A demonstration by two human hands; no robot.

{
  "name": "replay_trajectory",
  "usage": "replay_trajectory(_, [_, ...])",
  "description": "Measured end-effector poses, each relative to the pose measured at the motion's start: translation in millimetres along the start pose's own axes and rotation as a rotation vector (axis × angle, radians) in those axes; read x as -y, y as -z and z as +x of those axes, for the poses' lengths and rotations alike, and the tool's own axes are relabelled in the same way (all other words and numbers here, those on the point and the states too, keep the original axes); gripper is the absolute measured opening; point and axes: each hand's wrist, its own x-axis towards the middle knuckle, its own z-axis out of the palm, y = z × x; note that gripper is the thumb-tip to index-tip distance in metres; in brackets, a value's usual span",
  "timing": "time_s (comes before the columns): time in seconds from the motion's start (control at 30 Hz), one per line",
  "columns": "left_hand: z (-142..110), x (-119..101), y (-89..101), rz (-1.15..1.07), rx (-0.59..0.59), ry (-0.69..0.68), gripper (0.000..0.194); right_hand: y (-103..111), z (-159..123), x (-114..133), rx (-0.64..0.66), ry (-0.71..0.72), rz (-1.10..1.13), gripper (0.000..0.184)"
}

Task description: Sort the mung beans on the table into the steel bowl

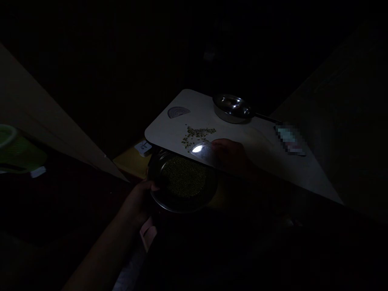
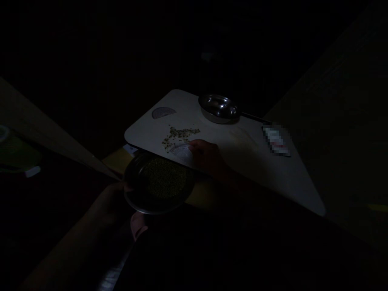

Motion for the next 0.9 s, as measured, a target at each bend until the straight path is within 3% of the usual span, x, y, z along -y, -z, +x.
replay_trajectory(0.3, [-0.5,-2.0,-2.4,0.109,-0.051,0.013,0.016,-6.8,1.2,10.6,0.039,-0.011,0.037,0.03])
replay_trajectory(0.53, [0.5,-1.6,-1.9,0.107,-0.056,0.002,0.014,-13.6,4.6,8.3,-0.032,-0.046,0.032,0.026])
replay_trajectory(0.9, [-3.3,-2.5,-4.6,0.074,-0.051,-0.005,0.018,-13.1,11.1,2.5,-0.082,-0.034,0.028,0.044])
